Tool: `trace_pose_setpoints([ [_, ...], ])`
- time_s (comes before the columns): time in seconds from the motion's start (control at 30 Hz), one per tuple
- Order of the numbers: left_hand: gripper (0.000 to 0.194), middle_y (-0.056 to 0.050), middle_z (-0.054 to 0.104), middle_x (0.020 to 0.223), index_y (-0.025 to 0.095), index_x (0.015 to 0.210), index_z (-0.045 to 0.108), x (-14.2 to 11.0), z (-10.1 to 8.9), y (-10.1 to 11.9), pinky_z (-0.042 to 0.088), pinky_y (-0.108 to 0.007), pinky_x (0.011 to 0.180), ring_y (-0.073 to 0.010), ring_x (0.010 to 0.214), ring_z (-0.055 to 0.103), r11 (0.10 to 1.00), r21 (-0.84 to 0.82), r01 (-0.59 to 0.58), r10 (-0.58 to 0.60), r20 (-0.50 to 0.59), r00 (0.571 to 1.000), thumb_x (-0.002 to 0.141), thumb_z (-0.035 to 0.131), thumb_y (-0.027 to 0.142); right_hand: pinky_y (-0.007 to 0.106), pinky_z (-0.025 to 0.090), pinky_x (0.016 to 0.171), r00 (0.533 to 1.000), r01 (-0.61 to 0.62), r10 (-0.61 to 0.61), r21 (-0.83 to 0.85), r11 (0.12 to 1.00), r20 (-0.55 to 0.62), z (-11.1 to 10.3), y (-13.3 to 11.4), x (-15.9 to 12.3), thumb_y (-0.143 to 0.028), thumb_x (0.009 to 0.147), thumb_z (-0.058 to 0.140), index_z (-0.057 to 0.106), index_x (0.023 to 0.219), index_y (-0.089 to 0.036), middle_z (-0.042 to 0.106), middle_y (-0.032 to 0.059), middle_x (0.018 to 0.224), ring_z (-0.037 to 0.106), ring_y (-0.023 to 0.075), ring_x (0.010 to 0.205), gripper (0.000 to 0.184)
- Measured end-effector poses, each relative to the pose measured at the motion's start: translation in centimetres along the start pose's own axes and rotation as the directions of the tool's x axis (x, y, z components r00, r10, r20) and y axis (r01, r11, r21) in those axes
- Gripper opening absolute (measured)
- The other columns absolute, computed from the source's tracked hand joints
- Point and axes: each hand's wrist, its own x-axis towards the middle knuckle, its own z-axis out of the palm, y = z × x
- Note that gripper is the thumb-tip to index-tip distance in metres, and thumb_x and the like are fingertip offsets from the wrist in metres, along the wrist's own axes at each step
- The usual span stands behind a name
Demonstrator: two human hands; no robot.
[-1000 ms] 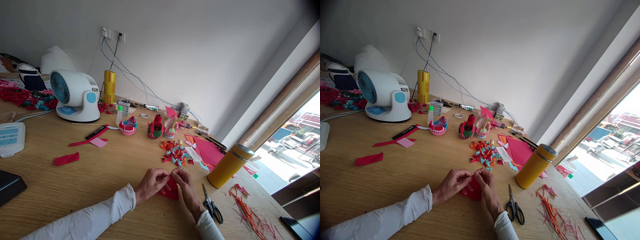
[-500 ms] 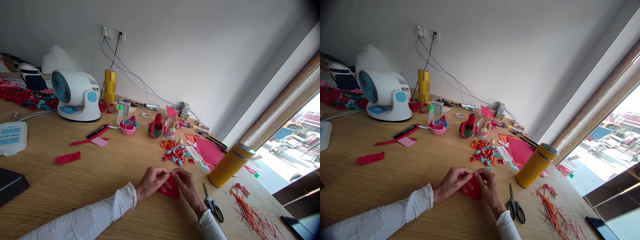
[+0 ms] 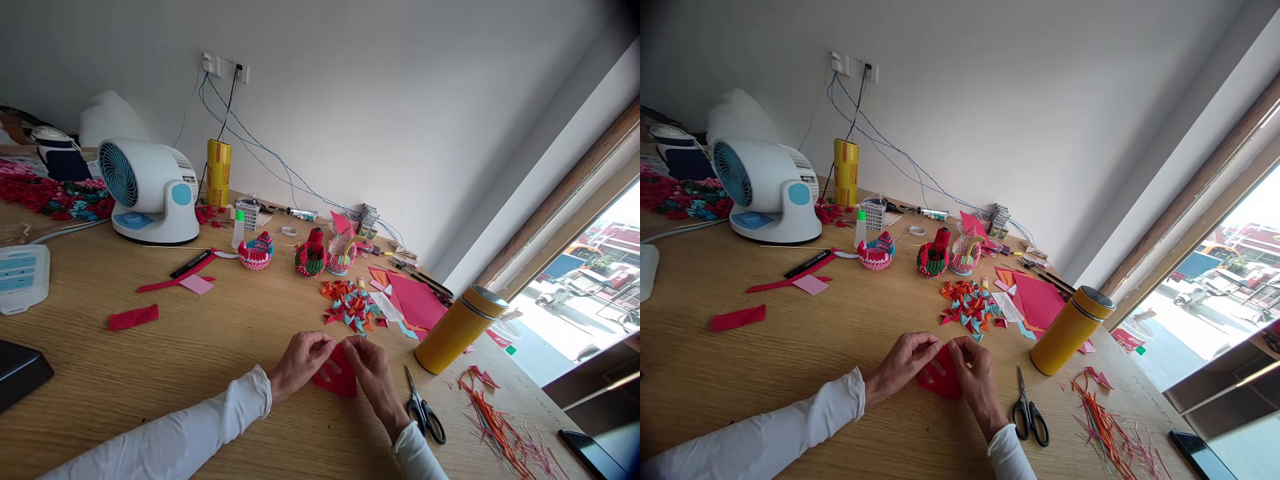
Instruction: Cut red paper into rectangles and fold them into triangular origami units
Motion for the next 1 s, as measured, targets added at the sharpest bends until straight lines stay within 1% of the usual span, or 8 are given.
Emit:
trace_pose_setpoints([
  [0.1, 0.037, -0.003, 0.067, 0.072, 0.014, 0.081, 0.064, 0.03, -0.06, -0.07, 0.056, -0.024, 0.049, -0.0231, 0.071, 0.072, 1.000, -0.010, -0.016, 0.016, -0.012, 1.000, 0.083, 0.059, 0.050, 0.026, 0.042, 0.054, 1.000, 0.003, -0.003, 0.011, 1.000, 0.000, 0.12, -0.18, -0.08, -0.051, 0.085, 0.059, 0.067, 0.078, -0.014, 0.063, 0.0044, 0.067, 0.054, 0.0158, 0.059, 0.039],
  [0.17, 0.037, -0.005, 0.069, 0.074, 0.013, 0.084, 0.065, 0.00, -0.02, -0.02, 0.057, -0.025, 0.051, -0.0223, 0.071, 0.072, 1.000, -0.028, -0.001, 0.001, -0.006, 1.000, 0.083, 0.060, 0.050, 0.027, 0.045, 0.057, 1.000, 0.012, -0.012, 0.014, 1.000, -0.003, 0.17, -0.22, -0.10, -0.050, 0.084, 0.061, 0.067, 0.079, -0.014, 0.065, 0.0052, 0.069, 0.056, 0.0169, 0.061, 0.036],
  [0.27, 0.038, -0.006, 0.071, 0.080, 0.012, 0.088, 0.066, 0.02, 0.08, 0.02, 0.058, -0.026, 0.053, -0.0230, 0.075, 0.072, 0.996, -0.081, 0.035, -0.034, 0.011, 0.999, 0.078, 0.066, 0.048, 0.029, 0.047, 0.062, 0.999, 0.030, -0.030, 0.008, 1.000, -0.017, 0.17, -0.25, -0.10, -0.047, 0.085, 0.061, 0.067, 0.080, -0.015, 0.067, 0.0064, 0.071, 0.059, 0.0182, 0.064, 0.033],
  [0.33, 0.040, -0.008, 0.072, 0.084, 0.011, 0.090, 0.066, 0.11, 0.12, -0.07, 0.058, -0.026, 0.054, -0.0236, 0.077, 0.072, 0.993, -0.106, 0.044, -0.043, 0.012, 0.999, 0.075, 0.070, 0.048, 0.030, 0.047, 0.062, 0.999, 0.043, -0.043, -0.001, 0.999, -0.026, 0.14, -0.26, -0.10, -0.044, 0.085, 0.061, 0.067, 0.079, -0.015, 0.067, 0.0067, 0.072, 0.059, 0.0183, 0.064, 0.031],
  [0.47, 0.044, -0.009, 0.072, 0.085, 0.009, 0.090, 0.066, 0.21, 0.08, -0.23, 0.058, -0.026, 0.053, -0.0225, 0.073, 0.072, 0.992, -0.121, 0.037, -0.037, -0.005, 0.999, 0.074, 0.071, 0.049, 0.029, 0.048, 0.061, 0.998, 0.061, -0.061, -0.023, 0.998, -0.032, 0.12, -0.21, -0.11, -0.042, 0.086, 0.060, 0.067, 0.078, -0.015, 0.067, 0.0058, 0.070, 0.059, 0.0181, 0.063, 0.028],
  [0.67, 0.039, -0.008, 0.072, 0.084, 0.010, 0.089, 0.066, 0.02, 0.04, 0.05, 0.057, -0.025, 0.055, -0.0228, 0.077, 0.072, 0.993, -0.112, 0.029, -0.027, 0.019, 0.999, 0.077, 0.068, 0.048, 0.030, 0.047, 0.062, 0.993, 0.094, -0.099, -0.092, 0.991, -0.062, 0.30, -0.05, -0.16, -0.037, 0.088, 0.059, 0.068, 0.080, -0.016, 0.068, 0.0056, 0.072, 0.060, 0.0185, 0.064, 0.024],
  [0.8, 0.039, -0.008, 0.072, 0.083, 0.010, 0.088, 0.066, 0.13, -0.01, -0.12, 0.057, -0.027, 0.055, -0.0227, 0.073, 0.072, 0.995, -0.099, 0.018, -0.017, 0.006, 1.000, 0.077, 0.068, 0.047, 0.029, 0.046, 0.064, 0.985, 0.140, -0.153, -0.154, 0.978, -0.078, 0.47, -0.18, -0.28, -0.032, 0.088, 0.058, 0.067, 0.078, -0.017, 0.068, 0.0037, 0.072, 0.059, 0.0176, 0.065, 0.020],
  [1.0, 0.035, -0.009, 0.072, 0.079, 0.010, 0.086, 0.068, 0.04, -0.05, -0.12, 0.055, -0.027, 0.059, -0.0219, 0.070, 0.071, 0.999, -0.022, -0.042, 0.042, -0.019, 0.999, 0.082, 0.063, 0.044, 0.029, 0.045, 0.064, 0.970, 0.192, -0.221, -0.233, 0.953, -0.103, 0.52, -0.32, -0.33, -0.026, 0.088, 0.059, 0.065, 0.077, -0.019, 0.068, 0.0029, 0.074, 0.060, 0.0177, 0.066, 0.014],
])
